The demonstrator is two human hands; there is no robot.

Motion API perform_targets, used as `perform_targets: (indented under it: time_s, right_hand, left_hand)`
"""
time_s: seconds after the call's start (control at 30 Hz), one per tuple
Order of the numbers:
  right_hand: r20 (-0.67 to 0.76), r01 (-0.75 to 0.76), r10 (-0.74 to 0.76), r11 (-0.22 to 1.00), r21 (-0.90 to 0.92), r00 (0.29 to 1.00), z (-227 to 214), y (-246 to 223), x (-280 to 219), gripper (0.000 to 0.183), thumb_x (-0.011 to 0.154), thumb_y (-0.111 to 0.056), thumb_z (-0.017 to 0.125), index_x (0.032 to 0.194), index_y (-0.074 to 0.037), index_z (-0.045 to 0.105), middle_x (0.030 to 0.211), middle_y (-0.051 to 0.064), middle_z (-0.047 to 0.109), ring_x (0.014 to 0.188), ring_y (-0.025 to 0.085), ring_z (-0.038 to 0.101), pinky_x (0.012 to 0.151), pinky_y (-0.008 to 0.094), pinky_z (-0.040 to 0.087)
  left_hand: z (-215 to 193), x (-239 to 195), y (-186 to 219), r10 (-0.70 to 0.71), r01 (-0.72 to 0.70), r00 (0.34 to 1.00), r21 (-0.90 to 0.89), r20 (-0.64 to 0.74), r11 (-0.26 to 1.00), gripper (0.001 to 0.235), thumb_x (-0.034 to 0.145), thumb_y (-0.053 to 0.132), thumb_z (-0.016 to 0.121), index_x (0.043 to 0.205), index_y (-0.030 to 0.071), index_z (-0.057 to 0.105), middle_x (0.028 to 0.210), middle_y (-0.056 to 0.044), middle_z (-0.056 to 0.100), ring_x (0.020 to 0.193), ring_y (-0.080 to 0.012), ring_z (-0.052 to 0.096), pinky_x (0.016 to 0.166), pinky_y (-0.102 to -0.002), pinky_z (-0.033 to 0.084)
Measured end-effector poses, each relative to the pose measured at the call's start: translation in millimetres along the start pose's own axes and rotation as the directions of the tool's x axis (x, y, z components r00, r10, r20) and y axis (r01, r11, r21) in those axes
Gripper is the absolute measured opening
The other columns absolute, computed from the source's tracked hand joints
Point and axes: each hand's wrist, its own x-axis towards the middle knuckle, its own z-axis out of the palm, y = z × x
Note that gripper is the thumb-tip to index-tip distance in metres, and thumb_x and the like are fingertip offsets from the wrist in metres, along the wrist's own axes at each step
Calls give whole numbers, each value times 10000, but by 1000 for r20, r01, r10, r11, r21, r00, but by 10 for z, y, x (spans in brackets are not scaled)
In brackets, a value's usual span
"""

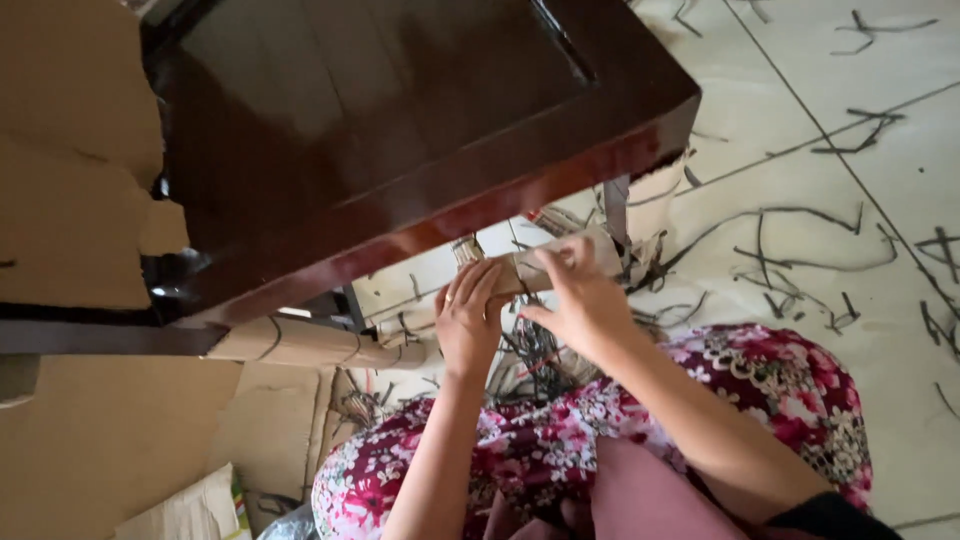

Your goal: The person sits on the floor and ties black cords around the legs of a wooden stool that are wrapped in cardboard. They use scissors to cut the cords after tying them. The person repeats this process for multiple legs of the stool.

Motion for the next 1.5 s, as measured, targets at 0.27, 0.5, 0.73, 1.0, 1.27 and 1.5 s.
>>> perform_targets:
  time_s: [0.27,0.5,0.73,1.0,1.27,1.5]
  right_hand:
    - [492,-83,-105,935,345,864,-858,-412,-68,310,1022,-82,539,1280,-22,700,1103,198,729,745,261,684,640,329,554]
    - [-102,421,-418,907,7,903,244,134,333,145,949,-37,658,989,-151,739,864,31,746,903,260,713,860,470,520]
    - [-337,512,-587,809,-289,736,699,184,610,83,950,-217,674,898,-276,702,947,-116,707,1060,116,587,1066,455,355]
    - [-424,454,-544,839,-299,724,1067,326,657,73,968,-230,680,1000,-295,680,1085,-73,634,1053,193,609,886,417,370]
    - [-345,463,-537,842,-278,770,947,3,444,216,911,-219,749,1116,-152,733,1170,20,732,1206,196,649,1135,428,364]
    - [-156,512,-562,815,-271,812,1090,233,483,514,907,-343,737,1359,-118,645,1360,83,678,1303,234,615,1160,397,396]
  left_hand:
    - [-59,5,26,-126,135,991,-226,53,965,556,797,258,844,1286,176,591,1303,2,706,1300,-237,614,1139,-452,368]
    - [-189,13,-30,-120,145,989,-379,90,914,534,761,178,877,1150,147,512,1323,-47,715,1303,-284,625,1143,-471,372]
    - [-345,64,-21,-122,200,973,-451,197,870,238,851,168,614,1089,167,614,1382,-29,682,1376,-322,559,1141,-553,349]
    - [-193,23,-35,-149,165,986,-343,74,925,288,851,309,824,979,178,602,1335,-8,709,1304,-280,621,1075,-513,420]
    - [88,-227,-120,-151,124,986,-301,-68,945,381,822,281,841,1056,142,575,1441,-60,633,1350,-281,579,1119,-463,371]
    - [-21,-539,12,-175,115,959,-258,-221,959,317,829,381,856,960,231,610,1075,60,661,1055,-215,652,966,-364,436]
